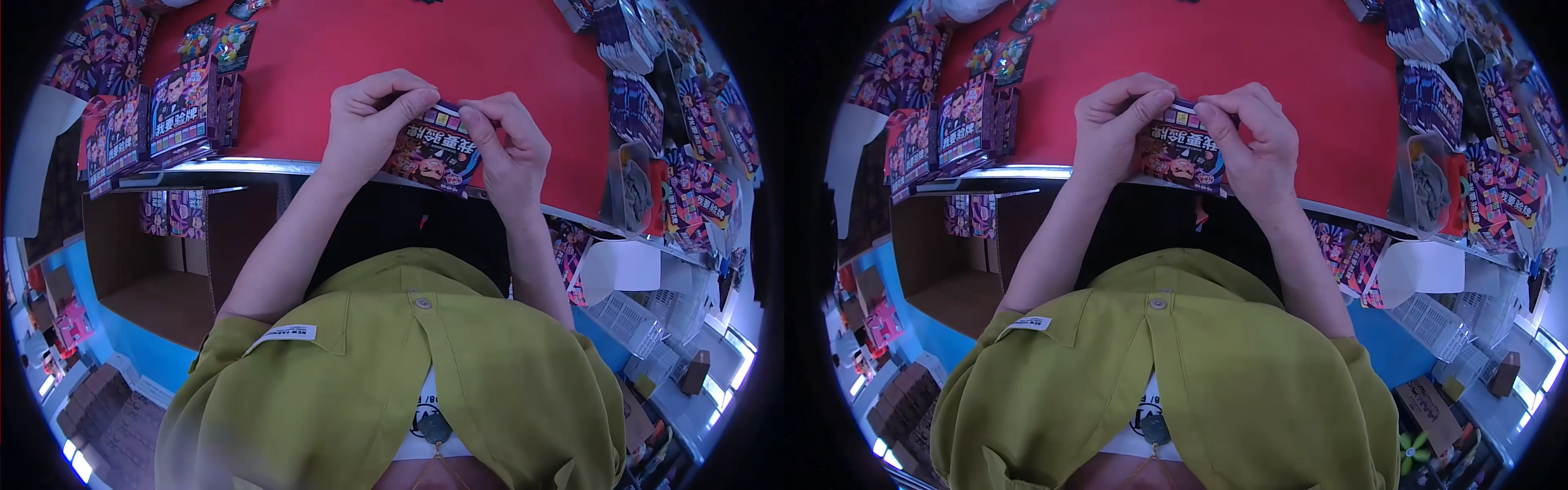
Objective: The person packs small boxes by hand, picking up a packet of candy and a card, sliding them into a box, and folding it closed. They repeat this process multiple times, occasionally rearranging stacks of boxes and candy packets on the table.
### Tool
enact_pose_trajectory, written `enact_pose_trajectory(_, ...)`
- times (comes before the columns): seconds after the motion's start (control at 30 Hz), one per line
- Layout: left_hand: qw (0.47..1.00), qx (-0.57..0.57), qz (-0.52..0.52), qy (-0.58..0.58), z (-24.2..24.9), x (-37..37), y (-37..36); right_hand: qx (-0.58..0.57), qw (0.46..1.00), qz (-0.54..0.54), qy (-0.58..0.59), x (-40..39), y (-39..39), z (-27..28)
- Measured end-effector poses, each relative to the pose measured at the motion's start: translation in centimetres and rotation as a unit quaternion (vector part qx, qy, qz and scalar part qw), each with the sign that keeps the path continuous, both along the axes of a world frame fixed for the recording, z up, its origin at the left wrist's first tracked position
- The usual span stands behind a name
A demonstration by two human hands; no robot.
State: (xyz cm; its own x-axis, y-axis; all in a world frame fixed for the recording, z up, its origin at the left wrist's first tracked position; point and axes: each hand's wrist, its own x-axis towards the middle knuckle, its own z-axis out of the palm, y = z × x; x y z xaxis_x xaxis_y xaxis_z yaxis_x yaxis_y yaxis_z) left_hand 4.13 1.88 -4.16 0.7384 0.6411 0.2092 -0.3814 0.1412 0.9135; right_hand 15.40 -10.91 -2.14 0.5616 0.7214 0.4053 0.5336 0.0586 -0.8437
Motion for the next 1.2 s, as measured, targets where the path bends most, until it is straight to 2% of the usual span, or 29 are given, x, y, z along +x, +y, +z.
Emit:
enact_pose_trajectory(0.07,1.000,-0.021,-0.008,0.004,0.0,0.2,0.5,-0.005,0.999,0.030,0.045,0.4,0.1,0.2)
enact_pose_trajectory(0.13,0.994,-0.093,-0.054,-0.018,-0.1,0.1,0.7,-0.002,0.995,0.042,0.094,0.3,0.1,0.5)
enact_pose_trajectory(0.17,0.994,-0.094,-0.053,-0.017,0.0,0.1,0.5,0.002,0.989,0.053,0.141,0.2,0.1,0.6)
enact_pose_trajectory(0.23,0.993,-0.116,-0.032,-0.006,0.3,0.0,0.0,0.004,0.988,0.051,0.143,0.1,0.1,0.5)
enact_pose_trajectory(0.3,0.995,-0.094,-0.014,-0.019,0.0,0.1,-0.2,0.006,0.988,0.048,0.145,0.0,0.0,0.6)
enact_pose_trajectory(0.37,0.997,-0.071,0.002,-0.031,-0.5,-0.1,-0.4,0.000,0.973,0.068,0.220,0.0,0.0,0.9)
enact_pose_trajectory(0.4,0.998,-0.036,0.014,-0.047,-0.7,-0.2,-0.4,0.000,0.973,0.066,0.220,0.0,-0.1,0.8)
enact_pose_trajectory(0.47,0.998,-0.002,0.026,-0.062,-0.8,-0.3,-0.5,0.026,0.998,0.060,0.015,-0.2,-0.1,0.5)
enact_pose_trajectory(0.53,0.992,0.094,0.055,-0.071,-0.6,-0.6,-0.6,0.026,0.998,0.054,-0.028,-0.1,-0.7,0.2)
enact_pose_trajectory(0.57,0.992,0.093,0.056,-0.070,-0.7,-0.8,-0.4,0.027,0.996,0.048,-0.072,-0.2,-0.8,0.1)
enact_pose_trajectory(0.63,0.976,0.203,0.041,-0.063,-0.8,-1.2,0.2,0.037,0.997,0.053,-0.030,-0.5,-0.5,0.2)
enact_pose_trajectory(0.7,0.983,0.160,0.019,-0.087,-0.3,-1.6,0.4,0.046,0.998,0.052,0.011,-0.9,0.1,0.4)
enact_pose_trajectory(0.77,0.987,0.115,-0.004,-0.110,-0.1,-2.1,0.4,0.066,0.982,0.101,-0.146,-0.8,1.0,0.5)
enact_pose_trajectory(0.83,0.973,0.211,0.050,-0.083,0.0,-2.7,0.5,0.090,0.975,0.122,-0.164,0.2,1.7,-0.1)
enact_pose_trajectory(0.87,0.972,0.213,0.051,-0.082,0.2,-2.8,0.4,0.115,0.965,0.147,-0.182,0.6,2.0,-0.2)
enact_pose_trajectory(0.93,0.934,0.326,0.105,-0.101,0.4,-2.5,-0.3,0.121,0.960,0.148,-0.203,0.8,1.4,0.1)
enact_pose_trajectory(0.97,0.929,0.336,0.101,-0.118,0.4,-2.2,-0.7,0.125,0.956,0.144,-0.225,1.1,0.9,0.3)
enact_pose_trajectory(1.0,0.930,0.333,0.101,-0.117,0.4,-2.0,-1.0,0.122,0.956,0.145,-0.224,1.2,0.1,0.0)
enact_pose_trajectory(1.07,0.943,0.320,0.034,-0.086,0.6,-1.8,-1.4,0.102,0.976,0.125,-0.147,1.4,-1.3,-0.5)
enact_pose_trajectory(1.2,0.949,0.312,0.001,-0.038,2.0,-3.0,-1.8,0.059,0.987,0.124,-0.084,0.3,-2.7,0.7)
